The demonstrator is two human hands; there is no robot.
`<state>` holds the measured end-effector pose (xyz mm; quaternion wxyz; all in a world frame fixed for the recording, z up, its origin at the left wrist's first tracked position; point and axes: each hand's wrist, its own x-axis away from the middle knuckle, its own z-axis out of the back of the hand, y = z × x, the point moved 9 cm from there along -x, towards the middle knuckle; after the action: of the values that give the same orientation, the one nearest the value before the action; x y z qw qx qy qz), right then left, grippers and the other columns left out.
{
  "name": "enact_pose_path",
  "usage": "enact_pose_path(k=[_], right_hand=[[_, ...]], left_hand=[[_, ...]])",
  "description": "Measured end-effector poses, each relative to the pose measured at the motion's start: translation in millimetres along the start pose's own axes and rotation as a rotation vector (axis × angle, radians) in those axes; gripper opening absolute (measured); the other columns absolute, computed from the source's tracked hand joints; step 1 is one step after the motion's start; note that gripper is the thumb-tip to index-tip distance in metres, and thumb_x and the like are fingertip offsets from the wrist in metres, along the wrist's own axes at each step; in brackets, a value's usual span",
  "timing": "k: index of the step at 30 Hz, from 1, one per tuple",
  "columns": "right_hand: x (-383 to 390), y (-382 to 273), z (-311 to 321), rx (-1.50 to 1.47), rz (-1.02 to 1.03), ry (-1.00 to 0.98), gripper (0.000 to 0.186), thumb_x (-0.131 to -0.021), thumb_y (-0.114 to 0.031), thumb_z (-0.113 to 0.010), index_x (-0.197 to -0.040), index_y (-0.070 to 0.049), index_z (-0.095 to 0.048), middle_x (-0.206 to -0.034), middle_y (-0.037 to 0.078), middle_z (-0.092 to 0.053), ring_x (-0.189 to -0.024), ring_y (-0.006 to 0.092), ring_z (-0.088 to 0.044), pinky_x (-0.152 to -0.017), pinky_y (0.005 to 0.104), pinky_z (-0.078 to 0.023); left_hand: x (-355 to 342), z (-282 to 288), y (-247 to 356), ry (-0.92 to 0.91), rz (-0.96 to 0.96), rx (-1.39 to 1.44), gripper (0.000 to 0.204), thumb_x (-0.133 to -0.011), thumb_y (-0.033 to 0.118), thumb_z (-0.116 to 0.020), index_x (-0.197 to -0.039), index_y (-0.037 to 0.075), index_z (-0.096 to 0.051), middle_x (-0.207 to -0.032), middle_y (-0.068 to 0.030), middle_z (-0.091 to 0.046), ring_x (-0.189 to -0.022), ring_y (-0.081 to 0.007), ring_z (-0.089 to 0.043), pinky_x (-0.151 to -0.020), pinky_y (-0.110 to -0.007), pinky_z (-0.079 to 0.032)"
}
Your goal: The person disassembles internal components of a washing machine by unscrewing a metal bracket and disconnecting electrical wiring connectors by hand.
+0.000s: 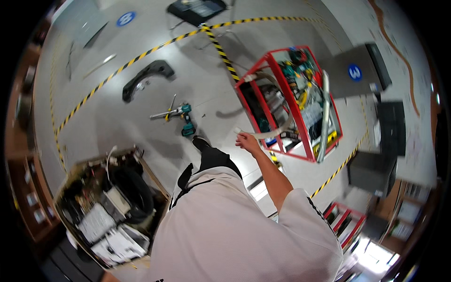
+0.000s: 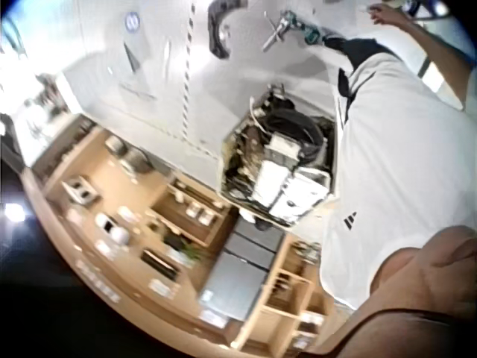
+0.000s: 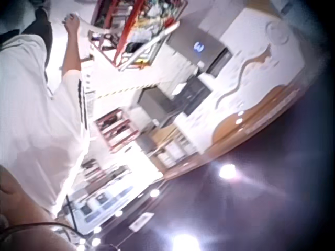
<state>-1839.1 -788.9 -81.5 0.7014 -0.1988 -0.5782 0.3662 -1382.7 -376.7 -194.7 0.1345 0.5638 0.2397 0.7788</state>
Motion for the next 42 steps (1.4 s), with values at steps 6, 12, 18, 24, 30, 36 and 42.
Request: enact_pose_path(k=[6,12,18,24,30,36,42], right_hand=[[103,256,104,0.447,-0.414,0.131,0.024,-0.088,-0.023,-0.048,-0.082,-0.003,-0.061,-0.063,0.012,-0.061,-0.047,0.018,-0.056,-0.046,0.0321,-0.047],[181,304,32,-0.004,-0.941,0.025,0.028,-0.087,-0.032,-0.053,-0.091,-0.005,-0.056,-0.086,0.006,-0.064,-0.066,0.0197,-0.065,-0.055,0.036,-0.05],[47,185,87,0.178,-0.293,0.153,0.022,-0.082,-0.022,-0.056,-0.093,-0.004,-0.062,-0.075,0.005,-0.062,-0.065,0.0156,-0.064,-0.052,0.0247,-0.049],[-14,-45,168,0.568,0.292,0.519,0.027,-0.087,-0.026,-0.05,-0.098,-0.004,-0.061,-0.078,0.017,-0.064,-0.073,0.0323,-0.063,-0.066,0.0389,-0.05],[-30,-102,310,0.587,0.316,0.909,0.03,-0.088,-0.031,-0.046,-0.106,-0.011,-0.059,-0.107,0.019,-0.058,-0.098,0.0368,-0.056,-0.08,0.0472,-0.045],[-61,-48,321,0.856,-0.098,0.573,0.05,-0.091,-0.051,-0.027,-0.128,-0.023,-0.045,-0.145,0.006,-0.024,-0.13,0.0345,-0.025,-0.102,0.0616,-0.016],[-24,-24,353,1.141,-0.128,0.565,0.039,-0.09,-0.048,-0.034,-0.12,-0.029,-0.052,-0.139,0.009,-0.033,-0.127,0.0294,-0.034,-0.099,0.0526,-0.031]], left_hand=[[-47,7,177,-0.138,0.232,0.39,0.016,-0.09,0.024,-0.051,-0.094,0.008,-0.055,-0.073,-0.0033,-0.059,-0.059,-0.0134,-0.058,-0.049,-0.022,-0.046],[-34,33,335,0.006,-0.191,0.27,0.024,-0.089,0.029,-0.055,-0.1,0.007,-0.056,-0.081,-0.0028,-0.061,-0.066,-0.0109,-0.059,-0.055,-0.021,-0.047],[-21,-7,219,-0.127,0.049,0.217,0.021,-0.087,0.028,-0.055,-0.089,0.007,-0.055,-0.077,-0.0041,-0.06,-0.061,-0.0122,-0.057,-0.052,-0.021,-0.043],[34,2,98,-0.081,0.235,0.008,0.02,-0.087,0.028,-0.054,-0.089,0.008,-0.054,-0.076,-0.0042,-0.06,-0.059,-0.0127,-0.057,-0.05,-0.022,-0.043],[37,13,104,-0.065,0.207,-0.136,0.02,-0.088,0.029,-0.053,-0.091,0.009,-0.054,-0.076,-0.0041,-0.06,-0.059,-0.0127,-0.057,-0.05,-0.023,-0.044],[17,5,186,-0.474,0.279,0.699,0.02,-0.088,0.029,-0.053,-0.092,0.009,-0.055,-0.076,-0.0039,-0.06,-0.059,-0.0127,-0.057,-0.05,-0.023,-0.044],[25,11,297,0.047,0.117,-0.013,0.026,-0.089,0.032,-0.052,-0.099,0.008,-0.056,-0.079,-0.0045,-0.061,-0.06,-0.0127,-0.059,-0.051,-0.024,-0.047]])
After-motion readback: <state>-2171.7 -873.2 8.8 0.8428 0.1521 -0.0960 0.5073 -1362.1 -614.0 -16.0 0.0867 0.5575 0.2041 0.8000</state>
